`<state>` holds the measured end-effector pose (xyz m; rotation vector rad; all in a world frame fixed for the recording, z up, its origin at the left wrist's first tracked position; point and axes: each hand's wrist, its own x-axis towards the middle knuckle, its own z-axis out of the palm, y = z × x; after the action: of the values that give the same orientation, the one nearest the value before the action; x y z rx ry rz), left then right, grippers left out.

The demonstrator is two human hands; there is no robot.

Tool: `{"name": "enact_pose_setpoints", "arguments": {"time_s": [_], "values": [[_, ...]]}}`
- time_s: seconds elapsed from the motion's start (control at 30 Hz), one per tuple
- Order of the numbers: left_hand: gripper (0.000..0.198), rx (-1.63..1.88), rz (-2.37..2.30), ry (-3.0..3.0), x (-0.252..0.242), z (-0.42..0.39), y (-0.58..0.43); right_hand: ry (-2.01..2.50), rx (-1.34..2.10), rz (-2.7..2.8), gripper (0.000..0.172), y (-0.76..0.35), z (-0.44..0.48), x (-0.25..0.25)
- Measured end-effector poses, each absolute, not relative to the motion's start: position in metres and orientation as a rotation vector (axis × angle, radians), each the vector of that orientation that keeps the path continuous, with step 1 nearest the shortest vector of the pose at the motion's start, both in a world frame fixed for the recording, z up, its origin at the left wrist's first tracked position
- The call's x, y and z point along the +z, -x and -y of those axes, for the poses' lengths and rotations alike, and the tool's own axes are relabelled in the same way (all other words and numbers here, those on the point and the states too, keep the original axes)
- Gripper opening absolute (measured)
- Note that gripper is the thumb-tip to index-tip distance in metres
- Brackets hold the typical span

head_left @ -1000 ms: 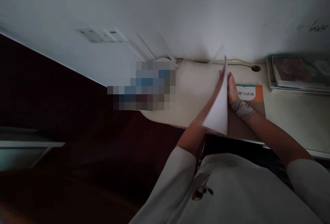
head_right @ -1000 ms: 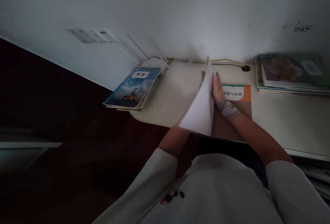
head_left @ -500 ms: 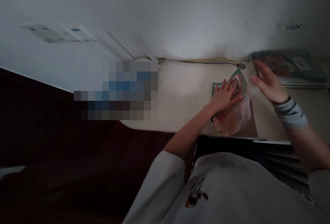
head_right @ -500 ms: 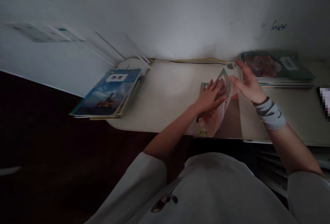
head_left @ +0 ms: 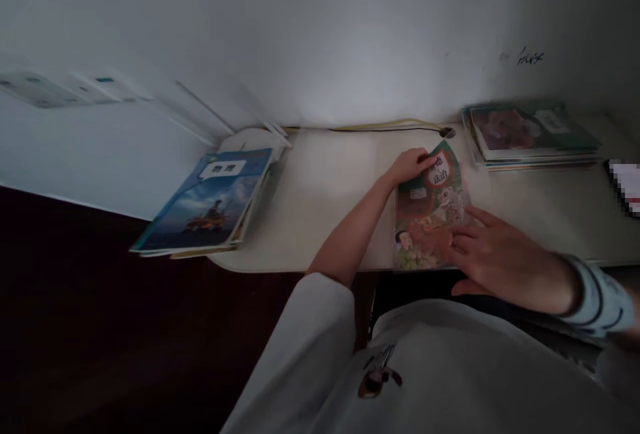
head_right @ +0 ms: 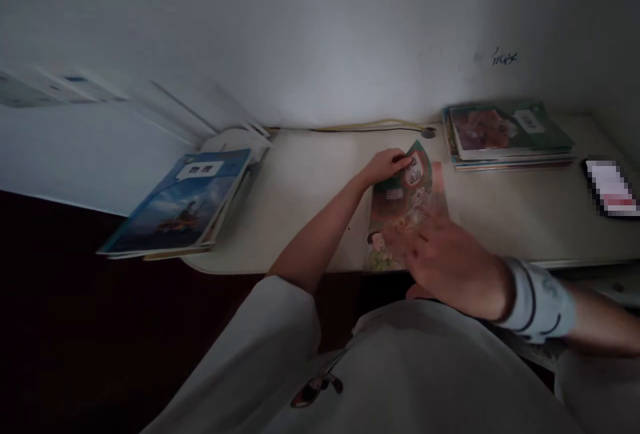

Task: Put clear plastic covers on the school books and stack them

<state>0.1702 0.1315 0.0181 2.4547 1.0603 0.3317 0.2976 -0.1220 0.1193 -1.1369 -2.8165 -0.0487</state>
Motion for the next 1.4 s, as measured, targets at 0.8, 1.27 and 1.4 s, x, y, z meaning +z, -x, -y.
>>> {"name": "enact_pose_setpoints", "arguments": {"time_s": [0.8,1.27,1.4], "values": [[0.037,0.635,-1.057,-1.284,0.003,-0.054,-0.045,1.79,0.582,1.448,0.047,-0.379,0.092,0.001],[0.031,0.679,-1.035,-1.076,-0.001,-0.04,-0.053,1.772,0.45,1.231,0.053,-0.378,0.059,0.014],[0.042,0.87,-1.128,-0.922,-0.008,-0.022,-0.065,1.855,0.5,1.412,0.055,-0.387,0.064,0.011]]}}
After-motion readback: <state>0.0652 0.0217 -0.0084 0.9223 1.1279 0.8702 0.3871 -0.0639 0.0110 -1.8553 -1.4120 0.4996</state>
